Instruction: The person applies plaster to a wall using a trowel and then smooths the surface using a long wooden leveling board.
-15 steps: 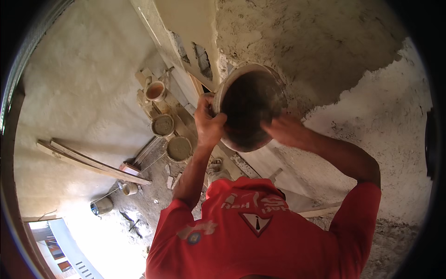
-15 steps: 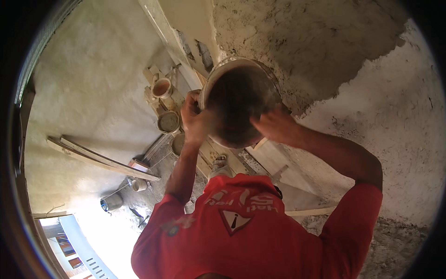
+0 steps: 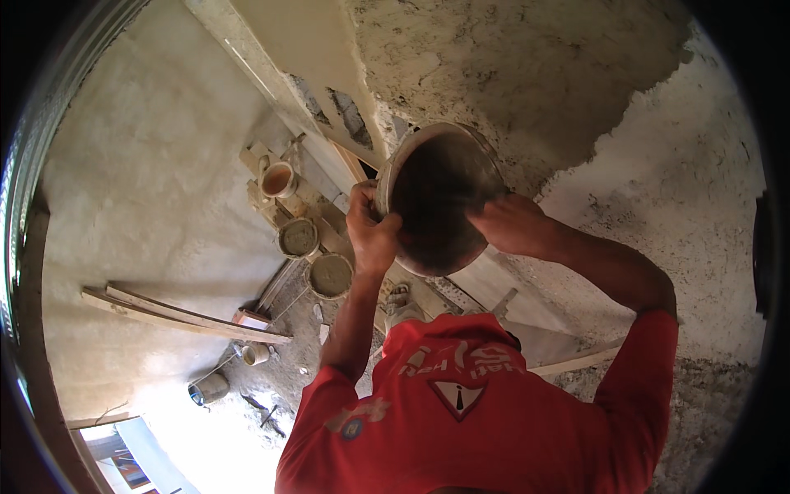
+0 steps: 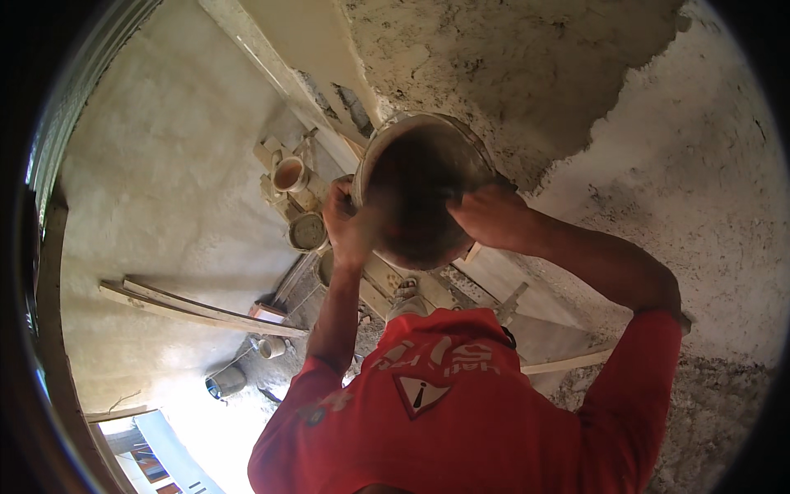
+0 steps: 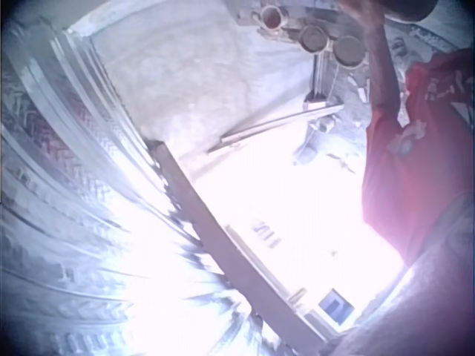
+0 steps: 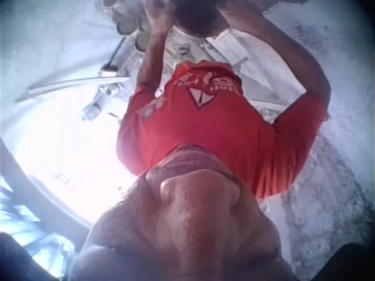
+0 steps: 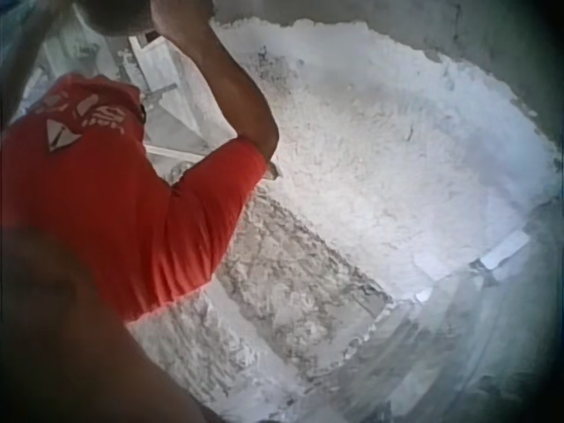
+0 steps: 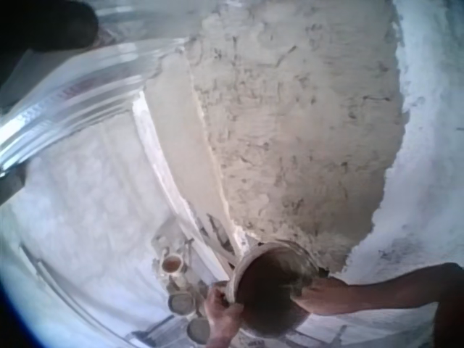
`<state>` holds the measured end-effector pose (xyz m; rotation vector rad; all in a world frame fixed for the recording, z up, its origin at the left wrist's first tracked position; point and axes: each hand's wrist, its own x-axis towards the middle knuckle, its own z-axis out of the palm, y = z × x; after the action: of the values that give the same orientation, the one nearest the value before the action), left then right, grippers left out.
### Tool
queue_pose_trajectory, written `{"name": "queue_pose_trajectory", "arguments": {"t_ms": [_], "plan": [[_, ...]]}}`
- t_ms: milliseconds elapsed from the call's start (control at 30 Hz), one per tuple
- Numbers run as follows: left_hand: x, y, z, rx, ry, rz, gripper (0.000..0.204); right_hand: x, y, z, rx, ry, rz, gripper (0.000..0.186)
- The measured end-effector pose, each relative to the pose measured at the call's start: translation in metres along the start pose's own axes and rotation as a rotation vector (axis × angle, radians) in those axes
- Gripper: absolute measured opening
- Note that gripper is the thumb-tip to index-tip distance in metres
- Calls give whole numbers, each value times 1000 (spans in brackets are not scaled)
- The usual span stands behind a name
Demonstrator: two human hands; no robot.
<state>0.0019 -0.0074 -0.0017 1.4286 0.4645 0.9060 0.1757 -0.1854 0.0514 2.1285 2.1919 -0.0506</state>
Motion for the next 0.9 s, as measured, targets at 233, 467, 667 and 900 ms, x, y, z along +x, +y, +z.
{"name": "queue_pose_trajectory", "arguments": {"t_ms": [233,467,667,900], "plan": [[-7,5,16,49,73,-13,32,-11,-9,25,-7,-16,-32,22],[-11,3,33,114,147,184,21,-3,-6,19,-71,-6,73,18],[-18,9,35,137,152,-13,32,7,-12,-21,-10,-69,34,19],[-14,-10,50,336,174,236,35,26,17,42,-108,129,97,18]]}}
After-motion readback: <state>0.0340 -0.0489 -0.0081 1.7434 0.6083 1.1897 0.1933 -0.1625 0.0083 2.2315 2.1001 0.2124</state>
